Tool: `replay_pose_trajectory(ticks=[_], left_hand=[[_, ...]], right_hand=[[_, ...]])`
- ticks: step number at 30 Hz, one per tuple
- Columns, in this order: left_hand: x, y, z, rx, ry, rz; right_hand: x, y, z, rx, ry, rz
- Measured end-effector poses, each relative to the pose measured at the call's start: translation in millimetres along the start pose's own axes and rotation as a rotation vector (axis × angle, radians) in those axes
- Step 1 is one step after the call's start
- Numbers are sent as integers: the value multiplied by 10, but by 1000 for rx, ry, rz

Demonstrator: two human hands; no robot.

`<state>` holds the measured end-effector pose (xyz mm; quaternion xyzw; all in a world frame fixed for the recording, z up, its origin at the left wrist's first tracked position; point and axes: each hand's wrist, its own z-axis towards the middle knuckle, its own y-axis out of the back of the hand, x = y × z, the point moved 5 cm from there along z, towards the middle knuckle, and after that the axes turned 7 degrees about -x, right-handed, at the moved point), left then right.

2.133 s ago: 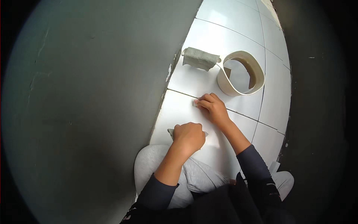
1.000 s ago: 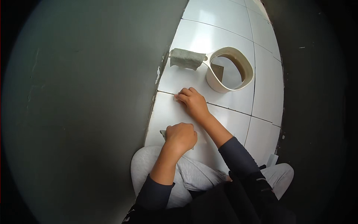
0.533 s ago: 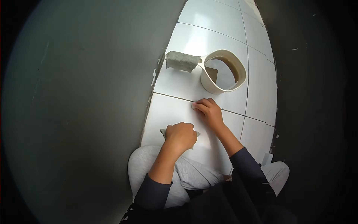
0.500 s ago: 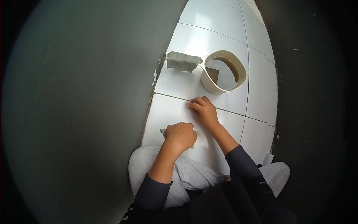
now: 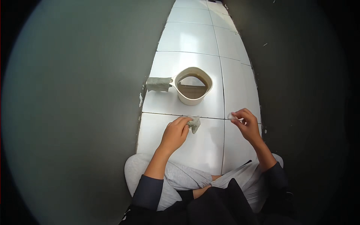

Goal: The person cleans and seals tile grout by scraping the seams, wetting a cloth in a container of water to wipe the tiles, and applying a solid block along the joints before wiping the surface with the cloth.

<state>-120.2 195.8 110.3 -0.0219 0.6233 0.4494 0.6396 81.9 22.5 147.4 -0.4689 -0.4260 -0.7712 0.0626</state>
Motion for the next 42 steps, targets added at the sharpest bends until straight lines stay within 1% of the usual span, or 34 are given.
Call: replay_pose_trajectory(ticks=[1, 2, 4, 5, 7, 8, 10, 11, 13, 16, 18, 21, 23, 24, 27, 29, 31, 35, 37, 38, 41, 42], left_hand=[[-101, -103, 22, -72, -77, -28], [-164, -264, 27, -67, -101, -20], [-290, -604, 40, -125, -194, 6], [-345, -800, 48, -108, -259, 59], [-341, -1258, 42, -55, -360, 162], [-272, -1510, 29, 58, -340, 173], [-138, -1962, -49, 211, -393, 330], [-166, -2048, -68, 205, -394, 332], [-157, -2227, -179, 266, -491, 501], [-130, -2259, -190, 312, -438, 511], [-99, -2201, -241, 316, -396, 524], [11, -2048, -228, 271, -316, 580], [166, -1858, -257, 213, -198, 634], [224, -1775, -279, 206, -186, 637], [468, -1481, -306, 148, 7, 712], [581, -1294, -310, 117, 64, 737], [690, -1151, -299, 92, 142, 740], [793, -996, -274, 69, 227, 765], [862, -884, -259, 24, 350, 800], [897, -836, -245, 17, 358, 797], [1050, -658, -221, 32, 468, 815], [1082, -605, -201, 31, 472, 813]], right_hand=[[-7, 155, 13, -65, -24, 45], [-46, 232, 10, -88, -18, 52], [-219, 368, 29, -299, -30, 269], [-296, 375, 42, -350, -64, 318], [-272, 421, 83, -351, -65, 315], [-278, 452, 103, -333, -62, 301], [-361, 516, 134, -332, -15, 297], [-400, 531, 135, -330, -34, 309], [-505, 540, 161, -319, -70, 339], [-549, 607, 238, -343, -118, 407], [-499, 622, 230, -351, -99, 443], [-481, 454, 133, -268, -98, 429], [-395, 368, 90, -211, -91, 414], [-339, 313, 71, -169, -91, 398], [-239, 182, 22, -104, -74, 391], [-199, 112, -13, -57, -85, 379], [-197, 70, -38, -42, -79, 377], [-207, 60, -67, -33, -88, 358], [-265, 64, -69, -38, -120, 360], [-270, 62, -60, -29, -113, 358], [-307, 55, -44, -52, -120, 366], [-324, 45, -38, -48, -119, 364]])
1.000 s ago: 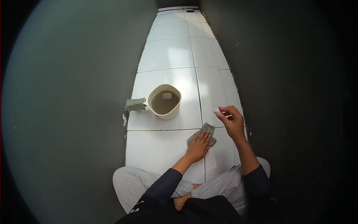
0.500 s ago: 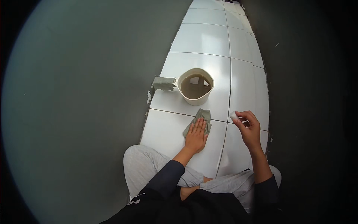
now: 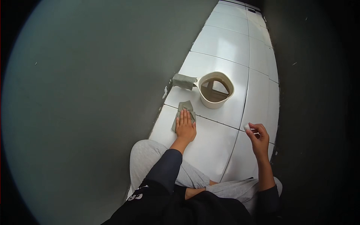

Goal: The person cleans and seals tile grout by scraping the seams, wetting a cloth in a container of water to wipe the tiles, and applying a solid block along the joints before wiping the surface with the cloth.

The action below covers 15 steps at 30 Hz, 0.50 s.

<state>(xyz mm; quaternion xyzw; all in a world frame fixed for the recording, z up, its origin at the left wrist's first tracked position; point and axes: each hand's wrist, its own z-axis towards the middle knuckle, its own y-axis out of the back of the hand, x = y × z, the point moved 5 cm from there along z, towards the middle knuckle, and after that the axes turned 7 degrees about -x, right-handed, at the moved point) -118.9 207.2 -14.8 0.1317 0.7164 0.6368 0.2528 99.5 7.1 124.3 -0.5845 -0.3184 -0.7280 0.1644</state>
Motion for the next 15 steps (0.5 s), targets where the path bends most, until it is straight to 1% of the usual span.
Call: replay_pose_trajectory(ticks=[6, 11, 15], left_hand=[[355, 81, 199, 44, 161, 58], [641, 124, 330, 54, 249, 66], [704, 167, 379, 81, 281, 75]], right_hand=[[-61, -44, -6, 23, -23, -24], [-107, -83, -1, 42, -22, -41], [-115, -88, 3, 47, -18, -58]])
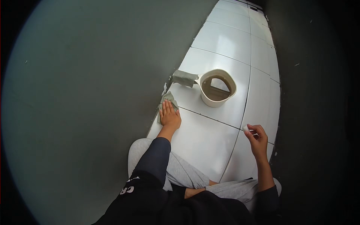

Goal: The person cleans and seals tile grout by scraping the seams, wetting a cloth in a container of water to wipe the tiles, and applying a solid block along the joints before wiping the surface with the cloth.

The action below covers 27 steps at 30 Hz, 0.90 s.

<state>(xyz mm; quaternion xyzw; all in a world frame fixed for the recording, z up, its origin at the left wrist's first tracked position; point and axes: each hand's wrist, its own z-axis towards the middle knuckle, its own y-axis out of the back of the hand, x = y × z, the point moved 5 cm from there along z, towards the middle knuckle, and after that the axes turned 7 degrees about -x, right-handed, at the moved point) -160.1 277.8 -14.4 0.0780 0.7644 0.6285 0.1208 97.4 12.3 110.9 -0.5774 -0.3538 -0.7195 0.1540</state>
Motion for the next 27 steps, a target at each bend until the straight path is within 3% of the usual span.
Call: replay_pose_trajectory(ticks=[7, 11, 12, 16, 19, 22, 23, 24, 27], left_hand=[[40, 7, 133, 73, 47, 58], [150, -219, 299, 25, 52, 155], [306, -675, 549, -86, -30, 369], [231, -329, 310, -66, 25, 239], [304, -368, 237, -95, 31, 309], [520, -692, 355, -134, -89, 506], [472, -447, 215, -80, -8, 303], [407, -97, 7, -24, 70, 98], [414, 72, -203, -27, -140, 72]], right_hand=[[38, 41, 23, -29, 28, -26], [40, 56, 36, -40, 58, -41], [56, 54, 36, -41, 66, -36], [95, 58, 38, -51, 85, -48], [121, 57, 54, -35, 83, -64], [107, 18, 52, 64, 228, -169], [179, 64, 19, 41, 228, -176], [311, 30, -38, 112, 327, -443], [780, -93, -280, 316, 479, -1087]])
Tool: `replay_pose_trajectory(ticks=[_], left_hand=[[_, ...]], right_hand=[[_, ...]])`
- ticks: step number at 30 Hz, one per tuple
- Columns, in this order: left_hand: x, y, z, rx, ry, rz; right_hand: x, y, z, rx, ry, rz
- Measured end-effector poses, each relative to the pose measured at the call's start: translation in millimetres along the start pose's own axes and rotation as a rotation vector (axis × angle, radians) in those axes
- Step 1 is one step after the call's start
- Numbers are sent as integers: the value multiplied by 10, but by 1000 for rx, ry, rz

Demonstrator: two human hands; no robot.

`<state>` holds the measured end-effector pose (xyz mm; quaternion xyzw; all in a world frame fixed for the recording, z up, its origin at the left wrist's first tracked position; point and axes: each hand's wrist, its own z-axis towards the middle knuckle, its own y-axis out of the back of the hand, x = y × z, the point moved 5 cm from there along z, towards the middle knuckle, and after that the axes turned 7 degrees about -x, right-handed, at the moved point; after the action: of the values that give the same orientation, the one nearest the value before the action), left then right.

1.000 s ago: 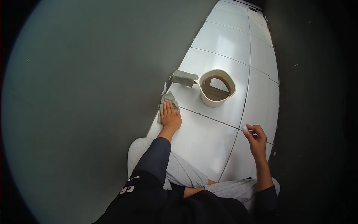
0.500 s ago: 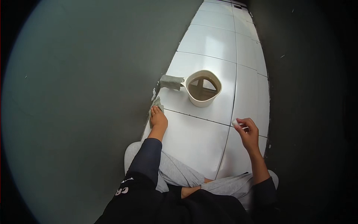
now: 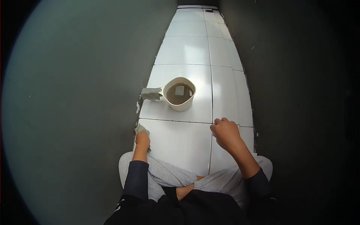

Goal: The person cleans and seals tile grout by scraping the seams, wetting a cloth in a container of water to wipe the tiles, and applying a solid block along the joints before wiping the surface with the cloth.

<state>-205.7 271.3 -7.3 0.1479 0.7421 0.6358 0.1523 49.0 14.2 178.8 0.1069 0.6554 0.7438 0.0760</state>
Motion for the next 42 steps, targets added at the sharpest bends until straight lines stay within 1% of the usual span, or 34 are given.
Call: replay_pose_trajectory(ticks=[1, 2, 3, 4, 5, 6, 7, 8, 10, 11, 13, 14, 16, 18, 19, 21, 22, 25, 28, 29, 31, 32, 33, 34, 35, 36, 37, 38, 42], left_hand=[[-71, 66, -81, 12, -20, 8], [-172, 240, -197, -36, -54, -87], [-283, 436, -301, -84, -87, -182], [-407, 601, -423, -66, -104, -172], [-557, 755, -553, -21, -107, -354], [-664, 792, -634, 29, -104, -534], [-681, 698, -712, 97, -79, -633], [-696, 611, -795, 118, -80, -619], [-803, 493, -949, 172, -160, -975], [-850, 474, -1021, 202, -175, -1043], [-924, 441, -1117, 238, -151, -1049], [-943, 466, -1154, 254, -124, -1059], [-1017, 550, -1174, 266, -107, -1017], [-1062, 494, -1208, 297, -93, -977], [-1093, 430, -1188, 298, -105, -1049], [-1121, 387, -1174, 288, -111, -1192], [-1094, 376, -1163, 282, -105, -1189], [-1126, 515, -1188, 277, -80, -1104], [-1452, 622, -1315, 328, -102, -1023], [-1591, 666, -1402, 344, -114, -1024], [-1783, 919, -1579, 141, -143, -860], [-1821, 1060, -1634, 32, -156, -778], [-1779, 1072, -1590, -33, -169, -737], [-1737, 1084, -1548, -98, -179, -695], [-1590, 856, -1350, 48, -205, -762], [-1521, 691, -1257, 197, -232, -826], [-1477, 661, -1276, 233, -141, -1080], [-1465, 644, -1270, 228, -148, -1083], [-1511, 649, -1270, 258, -161, -1053]], right_hand=[[206, 243, -38, 13, 7, -70], [430, 518, -108, -26, 44, -66], [661, 853, -174, 16, 98, -41], [867, 1117, -231, 45, 123, -16], [1011, 1295, -302, 20, 170, 32], [1126, 1557, -371, -30, 191, 95], [1199, 1718, -432, -55, 190, 84], [1274, 1880, -496, -79, 187, 74], [1333, 1996, -546, -83, 175, 132], [1393, 2038, -537, -151, 234, -70], [1446, 2136, -589, -209, 282, -267], [1466, 2119, -610, 4, 308, -226], [1483, 2100, -640, 205, 334, -182], [1448, 2111, -619, 207, 345, -194], [1406, 2101, -613, 211, 343, -201], [1372, 2082, -607, 142, 414, -146], [1381, 2067, -608, 116, 442, -125], [1494, 1827, -703, 154, 394, -234], [1445, 1782, -740, 208, 310, -315], [1379, 1918, -656, 162, 198, -165], [1290, 1858, -452, 120, 216, -43], [1198, 1643, -370, 129, 233, 28], [1108, 1430, -290, 139, 250, 99], [873, 1283, -171, 319, 349, 327], [669, 1025, -149, 219, 289, 313], [522, 625, -121, 69, 153, 339], [412, 413, -138, 141, 91, 283], [316, 268, -166, 214, 27, 230], [211, 3, -277, 259, -32, 230]])
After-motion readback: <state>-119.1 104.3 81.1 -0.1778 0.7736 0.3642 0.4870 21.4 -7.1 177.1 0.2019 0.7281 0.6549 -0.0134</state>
